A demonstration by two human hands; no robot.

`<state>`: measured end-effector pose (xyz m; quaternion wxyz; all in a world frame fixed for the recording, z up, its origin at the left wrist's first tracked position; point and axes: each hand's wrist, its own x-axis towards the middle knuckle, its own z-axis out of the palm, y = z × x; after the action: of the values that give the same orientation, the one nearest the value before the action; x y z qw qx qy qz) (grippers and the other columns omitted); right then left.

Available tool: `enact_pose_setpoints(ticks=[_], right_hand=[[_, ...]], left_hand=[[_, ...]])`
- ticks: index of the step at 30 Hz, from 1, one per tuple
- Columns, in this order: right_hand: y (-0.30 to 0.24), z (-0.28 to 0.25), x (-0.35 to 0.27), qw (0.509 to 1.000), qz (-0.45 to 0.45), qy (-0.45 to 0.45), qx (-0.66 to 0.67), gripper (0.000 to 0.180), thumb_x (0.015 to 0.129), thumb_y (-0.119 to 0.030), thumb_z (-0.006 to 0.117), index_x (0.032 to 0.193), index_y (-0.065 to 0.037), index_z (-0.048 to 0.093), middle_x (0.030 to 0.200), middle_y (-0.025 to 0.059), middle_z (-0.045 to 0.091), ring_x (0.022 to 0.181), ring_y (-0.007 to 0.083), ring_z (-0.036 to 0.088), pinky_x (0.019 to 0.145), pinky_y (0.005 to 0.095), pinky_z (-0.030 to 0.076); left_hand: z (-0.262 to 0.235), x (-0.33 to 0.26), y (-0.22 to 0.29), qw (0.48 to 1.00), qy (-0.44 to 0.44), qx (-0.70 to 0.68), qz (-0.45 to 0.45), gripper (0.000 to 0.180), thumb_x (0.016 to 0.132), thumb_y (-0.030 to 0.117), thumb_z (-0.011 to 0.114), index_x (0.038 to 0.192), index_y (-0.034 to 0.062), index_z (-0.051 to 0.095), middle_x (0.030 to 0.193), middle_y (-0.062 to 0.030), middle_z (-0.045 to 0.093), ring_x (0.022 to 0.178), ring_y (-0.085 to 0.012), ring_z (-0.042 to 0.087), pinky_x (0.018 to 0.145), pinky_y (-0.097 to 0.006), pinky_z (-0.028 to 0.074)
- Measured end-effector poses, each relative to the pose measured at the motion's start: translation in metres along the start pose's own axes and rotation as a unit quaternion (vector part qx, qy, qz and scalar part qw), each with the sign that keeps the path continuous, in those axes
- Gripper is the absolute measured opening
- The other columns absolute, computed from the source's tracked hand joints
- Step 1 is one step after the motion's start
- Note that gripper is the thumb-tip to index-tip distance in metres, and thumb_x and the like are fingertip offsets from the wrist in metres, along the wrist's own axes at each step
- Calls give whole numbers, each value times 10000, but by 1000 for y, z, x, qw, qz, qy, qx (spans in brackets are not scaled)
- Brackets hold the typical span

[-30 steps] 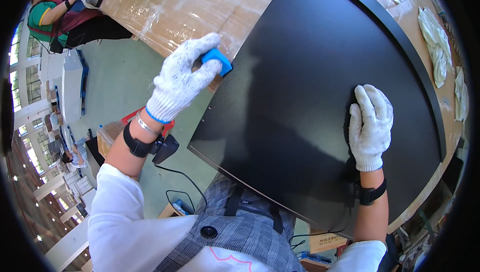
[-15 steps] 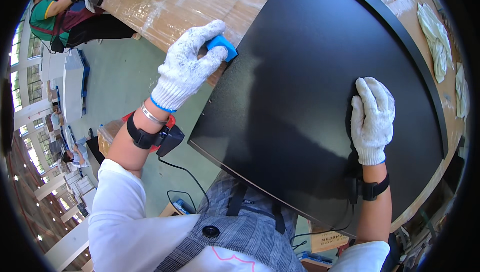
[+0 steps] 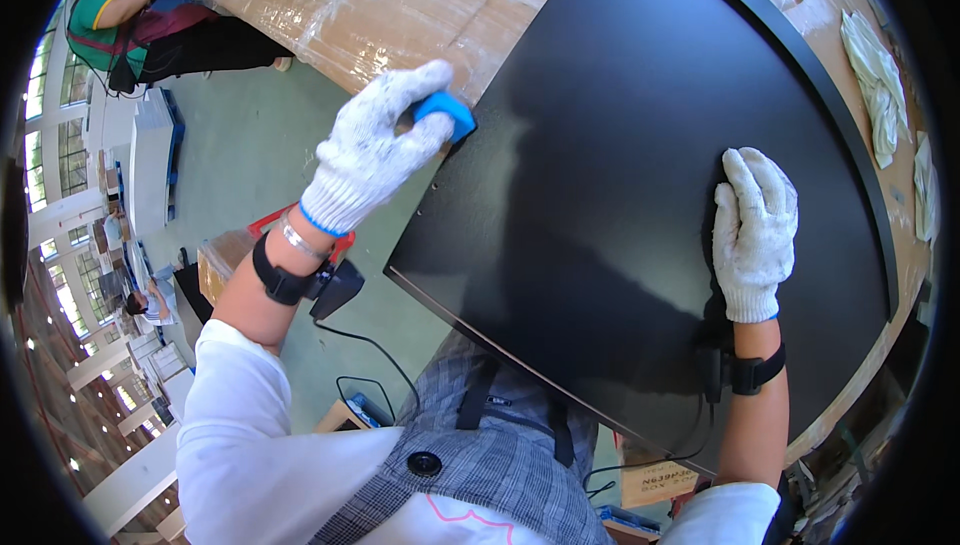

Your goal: Applying a black coating to the edges and surfaces of furniture panels and stacking them on a pallet.

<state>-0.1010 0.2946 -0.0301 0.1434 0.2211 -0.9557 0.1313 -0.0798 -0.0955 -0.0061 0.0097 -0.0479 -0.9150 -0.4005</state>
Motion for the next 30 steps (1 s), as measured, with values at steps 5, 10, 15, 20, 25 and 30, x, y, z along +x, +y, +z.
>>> enact_pose_setpoints(ticks=[5, 10, 15, 20, 25, 30], right_hand=[[0, 0, 0, 1000, 10, -2, -15, 288, 896, -61, 671, 1182, -82, 701, 1202, 100, 662, 1140, 306, 607, 1008, 413, 482], [0, 0, 1, 1000, -9, 7, -15, 278, 907, -65, 662, 1182, -75, 698, 1202, 105, 662, 1137, 306, 608, 1006, 411, 482], [1, 1, 0, 1000, -8, 3, -8, 271, 918, -71, 651, 1186, -70, 694, 1206, 109, 661, 1138, 305, 607, 1004, 410, 481], [4, 2, 0, 1000, -3, -4, -23, 271, 925, -82, 645, 1191, -69, 693, 1216, 111, 660, 1143, 303, 606, 1006, 410, 476], [5, 3, -1, 1000, -10, 5, -12, 274, 928, -81, 644, 1197, -72, 695, 1217, 112, 660, 1143, 301, 605, 1010, 408, 475], [4, 3, -2, 1000, -7, 6, 7, 283, 927, -59, 643, 1205, -67, 693, 1221, 112, 658, 1143, 297, 606, 1010, 399, 476]], left_hand=[[-25, -41, 9, 997, -44, 18, -54, 415, 856, 69, 734, 1262, 37, 650, 1069, -105, 671, 940, -188, 657, 854, -305, 543], [-4, -14, -1, 998, 26, -11, 48, 412, 862, 63, 736, 1263, 25, 645, 1040, -95, 663, 846, -163, 624, 786, -291, 537], [-10, -38, -1, 1000, 10, 15, 25, 413, 853, 67, 741, 1255, 33, 652, 1073, -112, 679, 915, -191, 658, 823, -299, 544], [-30, -69, 9, 997, -42, 45, -54, 410, 852, 87, 741, 1251, 48, 655, 1130, -119, 688, 962, -210, 676, 821, -308, 554], [-10, -50, -4, 1000, 20, 18, 10, 402, 859, 83, 733, 1253, 53, 655, 1098, -104, 681, 916, -190, 666, 798, -298, 554], [-25, -89, 0, 998, 10, 64, -7, 408, 851, 74, 728, 1252, 48, 654, 1100, -108, 677, 911, -205, 666, 815, -315, 553]])
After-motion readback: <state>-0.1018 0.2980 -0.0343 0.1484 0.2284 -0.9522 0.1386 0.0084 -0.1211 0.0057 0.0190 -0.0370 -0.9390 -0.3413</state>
